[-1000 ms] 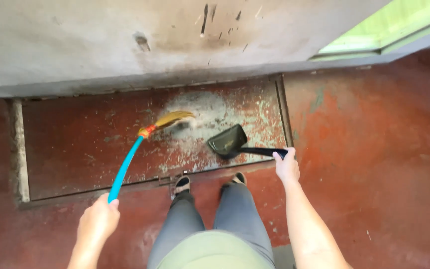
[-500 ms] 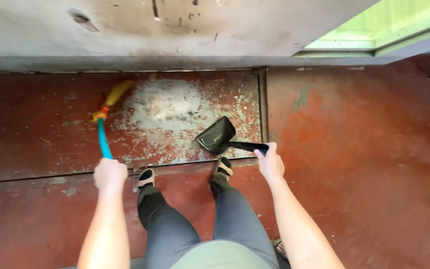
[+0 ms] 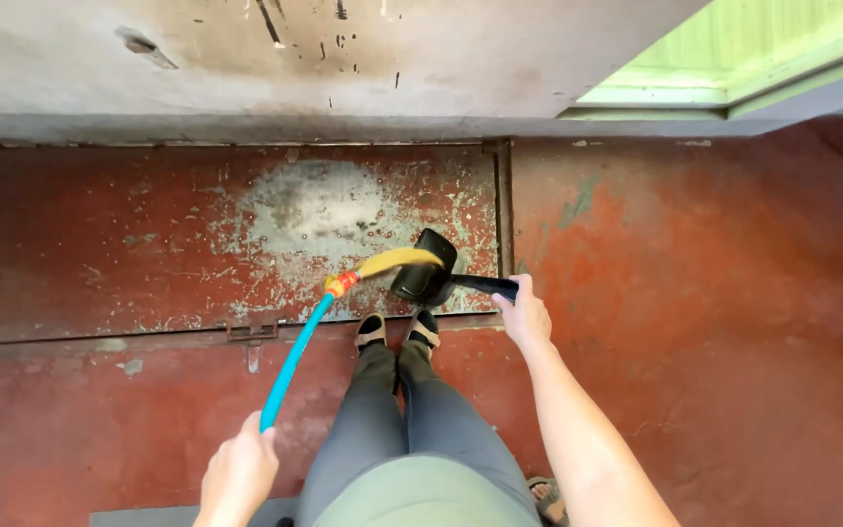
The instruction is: Sweeping the gym floor using a broom and a dustpan.
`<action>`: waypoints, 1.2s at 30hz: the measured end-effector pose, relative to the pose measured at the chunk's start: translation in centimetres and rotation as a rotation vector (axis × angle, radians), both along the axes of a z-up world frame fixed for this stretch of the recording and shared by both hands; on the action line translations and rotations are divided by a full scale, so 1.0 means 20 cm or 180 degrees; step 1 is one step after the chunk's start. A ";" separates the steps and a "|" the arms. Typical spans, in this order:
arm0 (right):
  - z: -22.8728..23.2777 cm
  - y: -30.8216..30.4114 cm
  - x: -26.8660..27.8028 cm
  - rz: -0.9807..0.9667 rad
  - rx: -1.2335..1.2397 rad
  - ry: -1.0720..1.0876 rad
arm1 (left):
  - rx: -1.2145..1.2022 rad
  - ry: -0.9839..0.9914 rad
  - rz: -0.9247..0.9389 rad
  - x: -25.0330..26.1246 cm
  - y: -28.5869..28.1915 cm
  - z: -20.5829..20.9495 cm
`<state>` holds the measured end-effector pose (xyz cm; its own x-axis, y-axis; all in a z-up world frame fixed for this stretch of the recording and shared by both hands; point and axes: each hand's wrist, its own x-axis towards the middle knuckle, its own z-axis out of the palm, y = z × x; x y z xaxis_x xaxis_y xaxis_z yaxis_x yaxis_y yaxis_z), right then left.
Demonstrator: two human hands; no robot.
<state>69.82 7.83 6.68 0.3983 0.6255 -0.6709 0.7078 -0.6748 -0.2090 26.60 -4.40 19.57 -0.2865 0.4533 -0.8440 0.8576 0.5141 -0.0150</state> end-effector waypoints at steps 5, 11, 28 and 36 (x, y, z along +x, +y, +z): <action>0.03 -0.12 -0.02 -0.0123 0.0011 0.0031 | 0.0403 0.0042 0.0294 -0.08 0.05 -0.31; -0.05 -0.14 -0.09 -0.0132 0.0107 0.0143 | 0.0871 -0.0018 -0.0015 0.13 0.36 -1.08; -0.23 -0.27 -0.09 -0.0660 0.1004 0.0160 | 0.0393 0.0123 -0.0595 -0.18 -0.07 -0.25; -0.19 -0.30 -0.11 -0.0715 0.0653 0.0172 | 0.1827 -0.0189 -0.1005 0.13 0.38 -0.62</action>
